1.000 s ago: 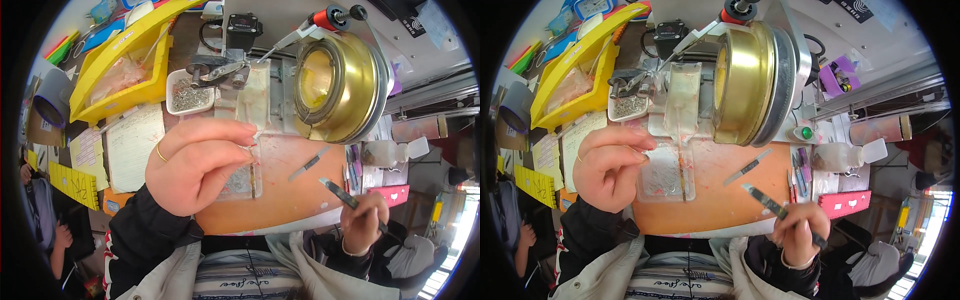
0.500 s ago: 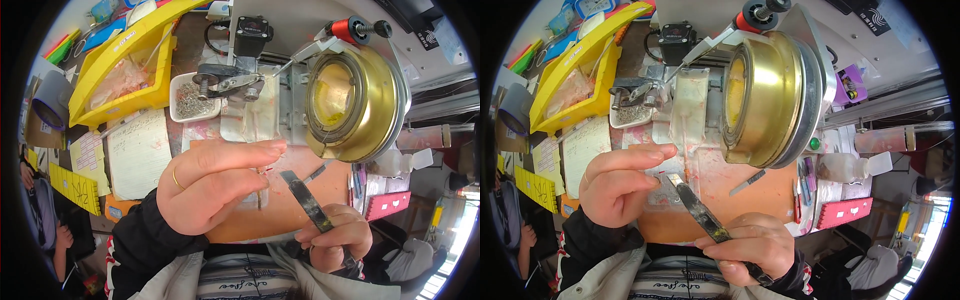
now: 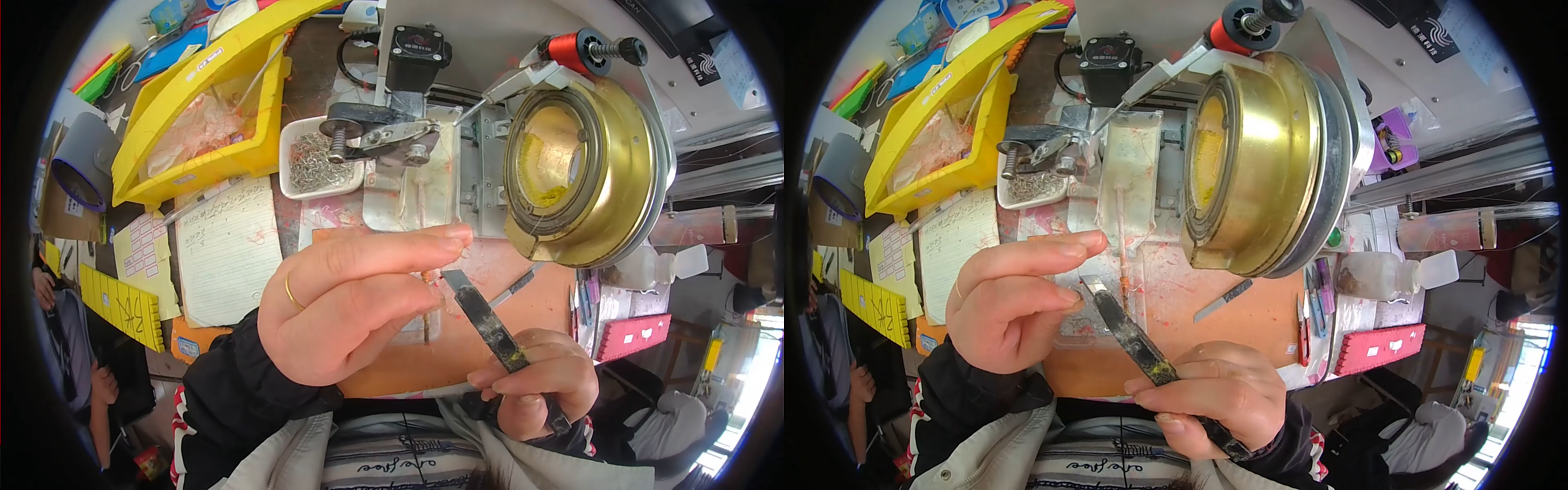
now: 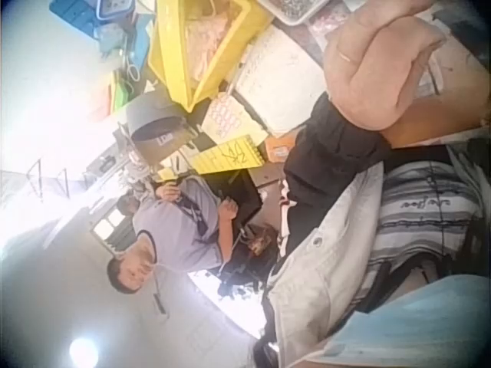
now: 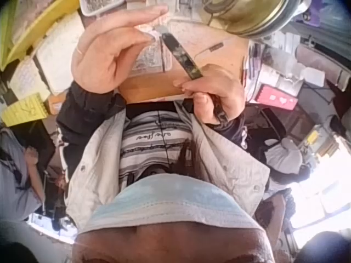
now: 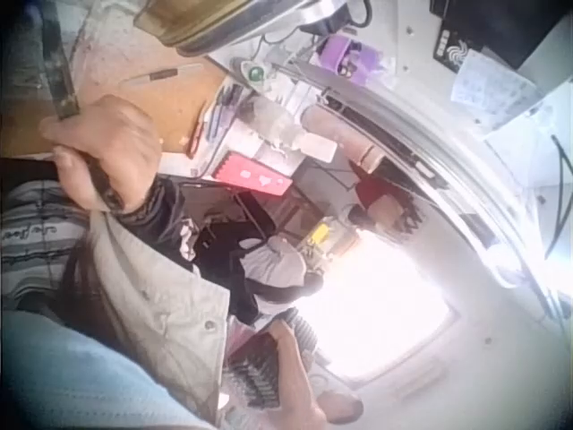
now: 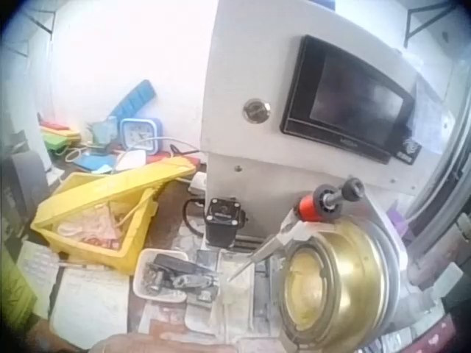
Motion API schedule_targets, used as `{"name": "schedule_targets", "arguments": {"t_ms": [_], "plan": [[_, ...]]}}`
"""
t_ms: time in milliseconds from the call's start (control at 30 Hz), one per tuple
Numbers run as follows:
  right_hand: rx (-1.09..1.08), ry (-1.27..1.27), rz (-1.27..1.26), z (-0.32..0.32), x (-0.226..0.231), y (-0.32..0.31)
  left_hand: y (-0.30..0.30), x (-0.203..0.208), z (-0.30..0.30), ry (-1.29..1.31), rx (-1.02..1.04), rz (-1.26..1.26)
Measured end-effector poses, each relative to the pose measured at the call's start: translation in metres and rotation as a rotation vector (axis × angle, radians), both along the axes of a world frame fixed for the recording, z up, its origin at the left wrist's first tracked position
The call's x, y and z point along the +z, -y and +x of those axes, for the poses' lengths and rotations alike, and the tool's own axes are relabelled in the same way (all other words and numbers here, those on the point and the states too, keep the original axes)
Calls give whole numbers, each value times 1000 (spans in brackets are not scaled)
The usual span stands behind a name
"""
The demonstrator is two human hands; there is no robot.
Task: Gluing, measuring, and assembling small mechanical parts at a workbench.
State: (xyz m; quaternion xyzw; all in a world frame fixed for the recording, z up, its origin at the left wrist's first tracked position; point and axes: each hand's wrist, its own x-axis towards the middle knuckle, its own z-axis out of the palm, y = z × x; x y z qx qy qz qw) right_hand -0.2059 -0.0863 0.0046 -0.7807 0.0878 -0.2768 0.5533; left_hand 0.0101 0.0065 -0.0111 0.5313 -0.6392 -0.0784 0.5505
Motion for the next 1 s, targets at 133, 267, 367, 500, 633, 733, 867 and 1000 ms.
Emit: {"name": "schedule_targets", "arguments": {"t_ms": [133, 267, 367, 500, 633, 733, 867, 1000], "plan": [[-24, -5, 17, 0, 1, -2, 1, 0, 0, 0, -2, -11], [-30, -3, 106, -4, 0, -2, -1, 0, 0, 6, 9, -7], [-7, -67, 46, -2, 5, -1, -1, 1, 0, 4, 2, -20], [9, -95, 32, -1, 6, -2, -1, 1, 0, 8, -5, -37], [-21, -157, 40, 2, 3, -6, -1, -3, -1, 2, 8, -12], [-73, -68, 43, 4, 1, -10, -1, 0, -3, 5, 12, -21], [-105, 88, 70, -7, 2, -8, -3, 1, 2, 14, 6, -48], [-360, 130, -60, -44, -12, -12, 0, -1, 2, 34, -16, -53]]}}
